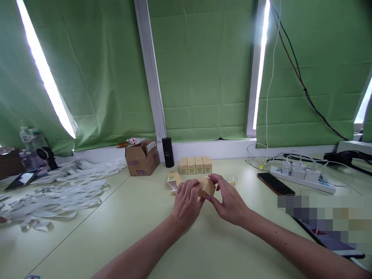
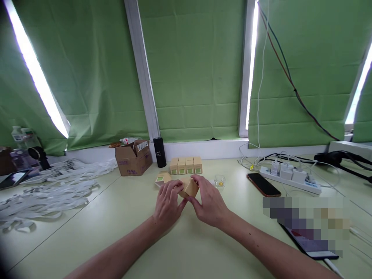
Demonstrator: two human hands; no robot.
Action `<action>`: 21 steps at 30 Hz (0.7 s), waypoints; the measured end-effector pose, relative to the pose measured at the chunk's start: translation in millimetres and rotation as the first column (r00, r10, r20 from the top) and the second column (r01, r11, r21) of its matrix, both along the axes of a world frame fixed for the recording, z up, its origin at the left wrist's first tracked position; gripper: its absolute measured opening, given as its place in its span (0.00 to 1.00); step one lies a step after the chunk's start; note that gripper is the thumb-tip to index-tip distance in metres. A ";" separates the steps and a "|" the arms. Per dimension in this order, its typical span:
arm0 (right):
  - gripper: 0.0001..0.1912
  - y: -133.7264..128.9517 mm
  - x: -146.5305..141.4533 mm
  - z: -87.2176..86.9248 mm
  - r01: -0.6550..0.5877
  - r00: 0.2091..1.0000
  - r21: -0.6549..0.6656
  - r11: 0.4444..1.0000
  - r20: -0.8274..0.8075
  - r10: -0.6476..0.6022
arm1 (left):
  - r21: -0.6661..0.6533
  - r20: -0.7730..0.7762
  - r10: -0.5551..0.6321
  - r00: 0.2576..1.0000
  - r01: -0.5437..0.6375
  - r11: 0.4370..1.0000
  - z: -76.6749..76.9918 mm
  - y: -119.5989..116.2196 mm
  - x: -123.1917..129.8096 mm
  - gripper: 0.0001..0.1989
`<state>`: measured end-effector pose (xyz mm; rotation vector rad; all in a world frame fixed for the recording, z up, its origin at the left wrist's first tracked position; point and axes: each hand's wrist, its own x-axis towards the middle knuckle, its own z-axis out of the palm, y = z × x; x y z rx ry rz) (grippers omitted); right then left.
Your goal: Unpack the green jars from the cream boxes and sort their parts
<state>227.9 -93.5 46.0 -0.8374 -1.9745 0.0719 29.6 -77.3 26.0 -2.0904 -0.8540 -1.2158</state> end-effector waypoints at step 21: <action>0.19 0.4 1.6 -14.9 -0.032 0.988 -0.262 0.965 -0.157 -0.009 | -0.413 0.075 -0.084 0.994 0.107 0.904 -16.0 8.6 -3.6 0.27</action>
